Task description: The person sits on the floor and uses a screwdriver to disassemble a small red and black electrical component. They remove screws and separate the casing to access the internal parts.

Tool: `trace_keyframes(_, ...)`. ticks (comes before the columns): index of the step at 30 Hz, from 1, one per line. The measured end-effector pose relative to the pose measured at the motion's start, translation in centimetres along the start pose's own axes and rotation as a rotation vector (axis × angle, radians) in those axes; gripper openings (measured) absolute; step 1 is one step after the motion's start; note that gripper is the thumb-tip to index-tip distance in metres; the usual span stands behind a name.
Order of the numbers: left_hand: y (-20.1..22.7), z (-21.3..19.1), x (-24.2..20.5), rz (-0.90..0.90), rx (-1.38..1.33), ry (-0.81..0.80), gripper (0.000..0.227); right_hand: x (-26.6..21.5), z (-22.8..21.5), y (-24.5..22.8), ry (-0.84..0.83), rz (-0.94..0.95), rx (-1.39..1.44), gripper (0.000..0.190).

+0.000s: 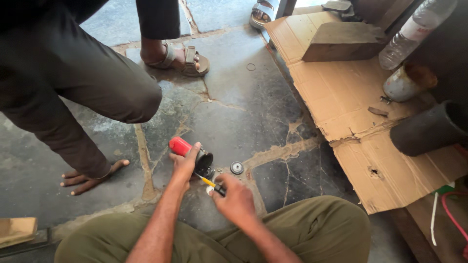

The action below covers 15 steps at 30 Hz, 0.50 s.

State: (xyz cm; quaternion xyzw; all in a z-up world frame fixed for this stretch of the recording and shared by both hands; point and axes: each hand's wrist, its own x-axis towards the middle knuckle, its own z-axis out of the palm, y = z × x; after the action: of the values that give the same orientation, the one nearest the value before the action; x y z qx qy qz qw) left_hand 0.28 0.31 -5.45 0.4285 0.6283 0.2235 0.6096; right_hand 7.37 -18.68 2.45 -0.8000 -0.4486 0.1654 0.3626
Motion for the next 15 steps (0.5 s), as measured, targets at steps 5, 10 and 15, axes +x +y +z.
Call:
trace_keyframes(5,1.4,-0.8,0.6,-0.229,-0.354,-0.234,0.068,2.2,-1.4,0.6,0.3,0.033,0.418,0.025)
trace_keyframes(10,1.5,-0.9,0.5,-0.313,-0.542,-0.37,0.058,2.5,-5.0,-1.9,0.116,0.201,0.464,0.017)
trace_keyframes(15,1.5,-1.0,0.0,-0.316,-0.548,-0.353,0.056,2.0,-8.8,-3.1,-0.029,-0.233,0.23,0.018)
